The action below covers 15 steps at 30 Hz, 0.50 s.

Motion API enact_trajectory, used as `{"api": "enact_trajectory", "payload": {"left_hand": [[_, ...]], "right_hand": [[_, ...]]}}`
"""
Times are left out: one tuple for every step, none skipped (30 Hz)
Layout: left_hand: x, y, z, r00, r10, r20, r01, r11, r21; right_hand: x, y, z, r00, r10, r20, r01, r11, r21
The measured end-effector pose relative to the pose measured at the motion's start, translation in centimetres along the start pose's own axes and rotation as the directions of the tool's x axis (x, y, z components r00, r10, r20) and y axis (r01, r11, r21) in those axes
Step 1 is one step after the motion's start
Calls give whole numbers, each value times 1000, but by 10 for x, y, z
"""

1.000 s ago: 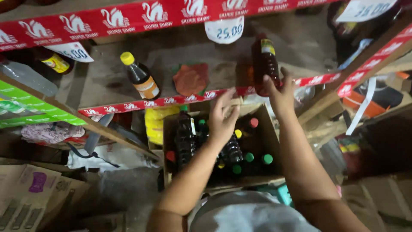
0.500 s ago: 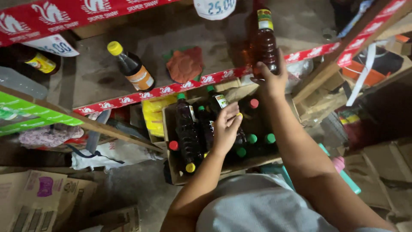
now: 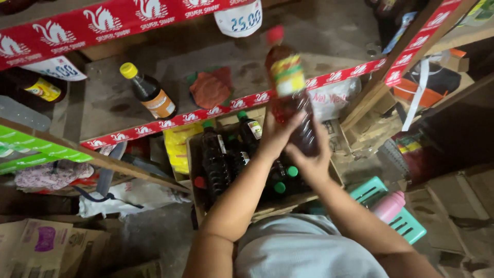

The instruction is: Organizing and stocking plastic bottles of condiments and sauces on wooden shelves in a grocery store.

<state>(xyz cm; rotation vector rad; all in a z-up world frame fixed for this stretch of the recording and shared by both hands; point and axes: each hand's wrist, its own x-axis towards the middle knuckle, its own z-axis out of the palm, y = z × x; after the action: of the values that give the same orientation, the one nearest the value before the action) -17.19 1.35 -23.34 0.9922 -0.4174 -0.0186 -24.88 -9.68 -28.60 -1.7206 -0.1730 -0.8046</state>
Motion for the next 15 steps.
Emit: {"api": "enact_trajectory", "payload": {"left_hand": [[-2, -5, -3, 1000, 4, 4, -4, 1000, -1], [-3, -10, -6, 999, 45, 16, -45, 998, 47], [-4, -14, -9, 996, 85, 29, -87, 992, 95], [-7, -13, -11, 995, 94, 32, -96, 991, 96], [-11, -12, -13, 999, 48, 22, -51, 987, 150], [-14, -11, -16, 1000, 3, 7, -4, 979, 205], [-17, -6, -12, 1000, 12, 9, -14, 978, 208], [-17, 1, -9, 997, 14, 77, -27, 984, 177], [-16, 7, -6, 989, 17, 144, -38, 989, 146], [-11, 17, 0, 987, 36, 154, -59, 987, 153], [-6, 28, 7, 983, 29, 179, -51, 992, 120], [-2, 38, 14, 979, 21, 202, -39, 996, 85], [9, 50, 21, 977, 39, 210, -59, 994, 90], [16, 61, 28, 961, 140, 240, -200, 948, 248], [23, 73, 36, 930, 233, 283, -334, 857, 393]], "right_hand": [[-5, 0, -4, 1000, -5, -2, 5, 1000, -1], [-7, 1, -8, 995, -53, 79, 51, 998, 35], [-9, 2, -12, 982, -103, 158, 92, 993, 73], [-2, -6, -15, 981, -113, 157, 102, 992, 77], [6, -14, -17, 973, -7, 231, -40, 979, 199], [13, -22, -19, 944, 87, 318, -189, 933, 305], [16, -26, -22, 945, 77, 318, -181, 933, 310], [23, -29, -23, 930, 117, 348, -230, 924, 305], [29, -33, -24, 912, 155, 379, -279, 913, 298], [35, -36, -25, 917, 133, 375, -258, 916, 308], [42, -39, -26, 934, 69, 351, -184, 934, 306], [48, -43, -27, 945, 7, 327, -110, 947, 300], [62, -47, -29, 946, -14, 324, -91, 947, 308], [73, -52, -31, 958, -80, 275, 1, 961, 276], [84, -57, -32, 963, -148, 226, 93, 967, 239]]}}
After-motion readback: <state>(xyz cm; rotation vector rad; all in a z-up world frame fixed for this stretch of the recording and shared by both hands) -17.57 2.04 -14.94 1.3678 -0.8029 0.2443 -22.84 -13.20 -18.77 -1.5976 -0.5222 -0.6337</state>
